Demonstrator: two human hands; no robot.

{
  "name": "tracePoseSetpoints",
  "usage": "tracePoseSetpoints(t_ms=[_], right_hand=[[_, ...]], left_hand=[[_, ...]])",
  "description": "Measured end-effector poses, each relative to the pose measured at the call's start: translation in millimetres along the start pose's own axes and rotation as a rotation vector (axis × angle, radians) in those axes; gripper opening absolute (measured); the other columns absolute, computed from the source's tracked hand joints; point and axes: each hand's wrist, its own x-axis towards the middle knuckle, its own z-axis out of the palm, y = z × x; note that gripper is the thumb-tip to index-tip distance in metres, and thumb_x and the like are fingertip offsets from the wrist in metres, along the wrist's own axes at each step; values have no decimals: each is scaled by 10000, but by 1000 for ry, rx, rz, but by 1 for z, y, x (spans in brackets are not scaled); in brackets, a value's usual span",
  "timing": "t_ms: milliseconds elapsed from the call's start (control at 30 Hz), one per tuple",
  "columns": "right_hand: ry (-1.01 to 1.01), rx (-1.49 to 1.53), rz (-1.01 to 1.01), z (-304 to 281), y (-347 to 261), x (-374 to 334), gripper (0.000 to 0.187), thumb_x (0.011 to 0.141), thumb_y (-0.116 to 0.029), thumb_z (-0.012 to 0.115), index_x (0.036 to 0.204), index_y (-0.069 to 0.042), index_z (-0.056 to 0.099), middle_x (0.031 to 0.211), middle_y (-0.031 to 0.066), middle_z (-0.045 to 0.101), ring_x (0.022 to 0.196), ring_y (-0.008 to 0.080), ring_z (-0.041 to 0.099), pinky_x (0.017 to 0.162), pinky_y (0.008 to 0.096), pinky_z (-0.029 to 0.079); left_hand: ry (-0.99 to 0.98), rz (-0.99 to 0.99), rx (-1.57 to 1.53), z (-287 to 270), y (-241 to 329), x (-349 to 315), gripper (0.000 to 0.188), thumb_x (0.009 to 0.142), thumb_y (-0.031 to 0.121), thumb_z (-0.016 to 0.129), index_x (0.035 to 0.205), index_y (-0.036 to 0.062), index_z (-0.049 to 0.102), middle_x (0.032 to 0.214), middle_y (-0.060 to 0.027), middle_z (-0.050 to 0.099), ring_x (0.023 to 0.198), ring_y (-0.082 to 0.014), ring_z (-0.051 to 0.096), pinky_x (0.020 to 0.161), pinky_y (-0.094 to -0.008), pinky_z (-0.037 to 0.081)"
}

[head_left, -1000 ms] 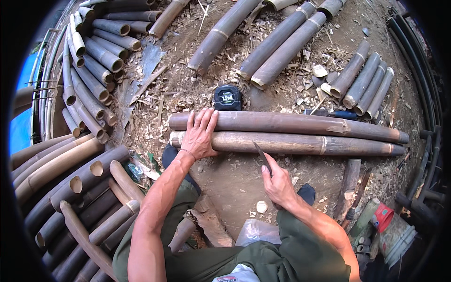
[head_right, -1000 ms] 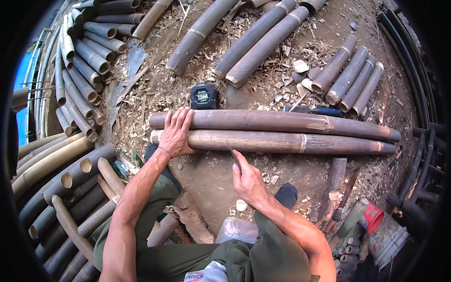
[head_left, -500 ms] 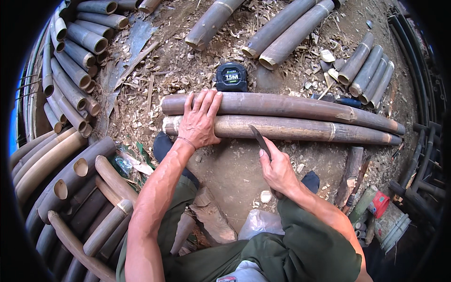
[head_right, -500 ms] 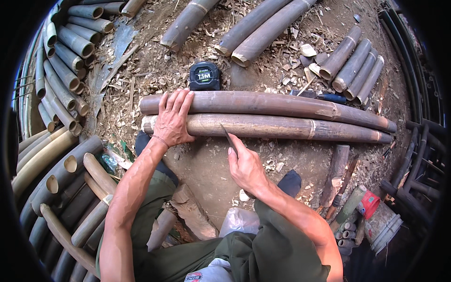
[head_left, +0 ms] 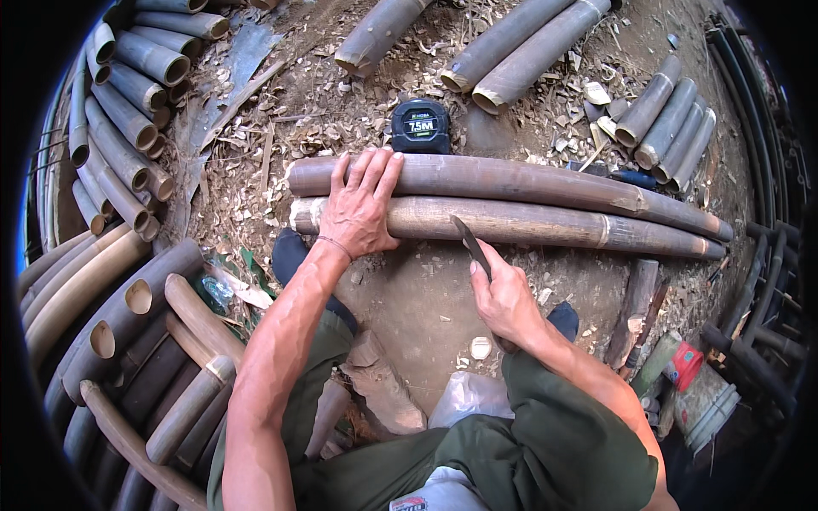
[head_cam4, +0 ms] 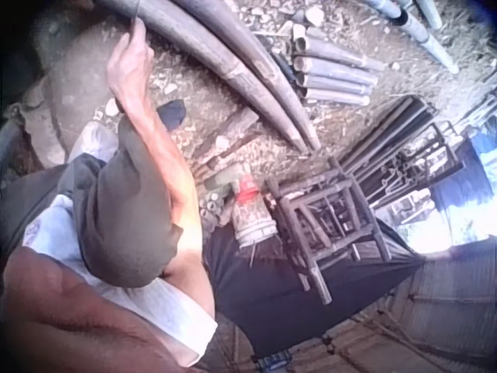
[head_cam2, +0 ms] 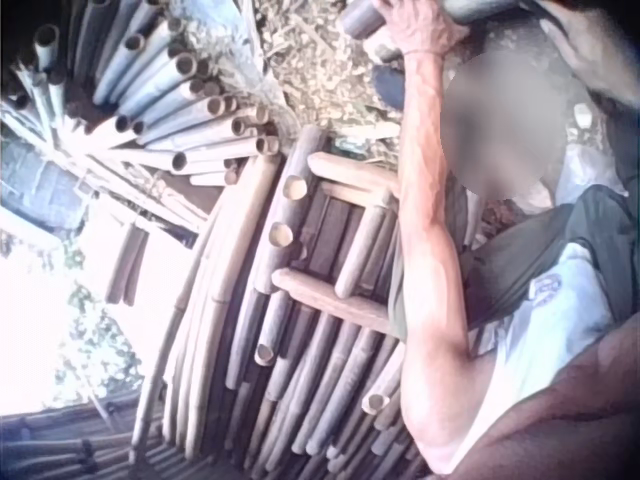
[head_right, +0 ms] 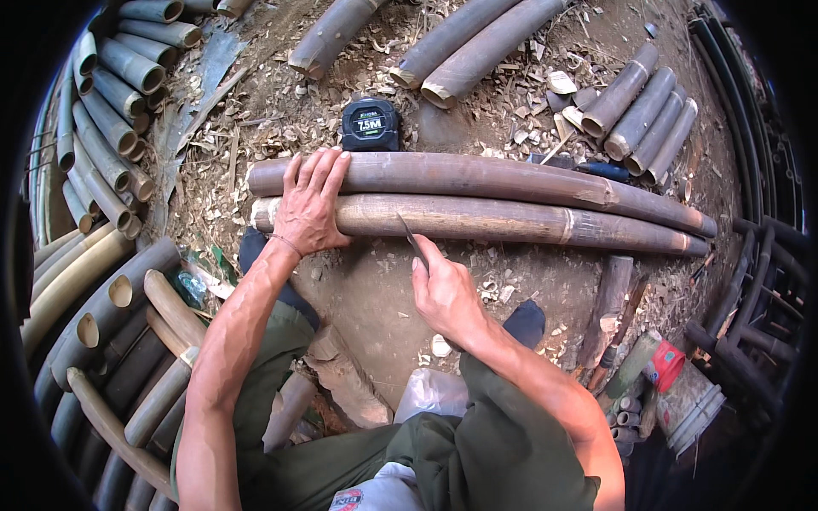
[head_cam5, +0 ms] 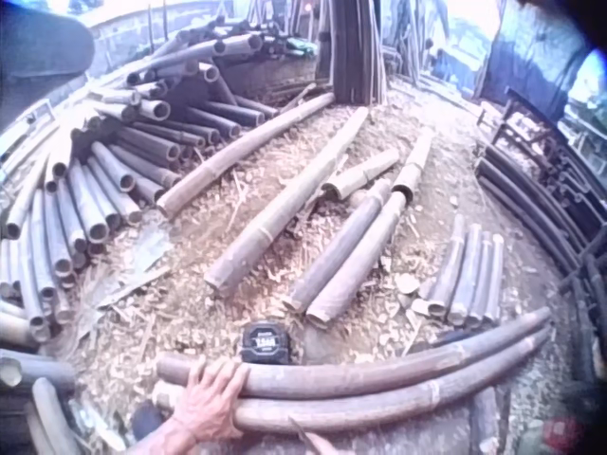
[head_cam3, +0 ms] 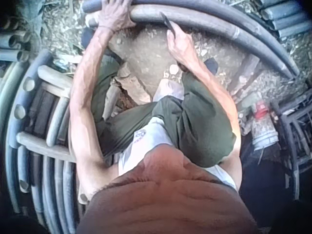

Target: The person measures bamboo poles using a tape measure and marks them with a small knife.

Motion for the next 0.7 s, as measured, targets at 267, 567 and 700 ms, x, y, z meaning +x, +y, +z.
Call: tracePoseSetpoints(t_ms=[267, 567, 700], right_hand=[[78, -16, -177, -4, 27, -23, 401, 961, -131, 512, 1327, 33, 507, 734, 281, 631, 673, 390, 680, 626, 462, 512], [-7, 80, 22, -7, 4, 5, 362, 973, -139, 511, 1312, -16, 537, 645, 229, 575, 611, 371, 647, 581, 443, 466], [4, 51, 15, -6, 3, 5, 356, 969, -133, 509, 1306, -21, 540, 676, 251, 594, 655, 407, 657, 598, 466, 474]], left_hand=[[20, 12, 34, -3, 1, 2, 1289, 392, 377, 913, 1493, 93, 306, 1489, -101, 374, 1404, -287, 327, 1176, -517, 200], [6, 3, -5, 2, 1, -1, 1254, 414, 368, 907, 1488, 105, 315, 1492, -95, 373, 1413, -287, 312, 1187, -506, 183], [1, -3, -9, 2, 0, -2, 1261, 407, 365, 905, 1490, 106, 315, 1495, -96, 370, 1416, -288, 310, 1188, -506, 179]])
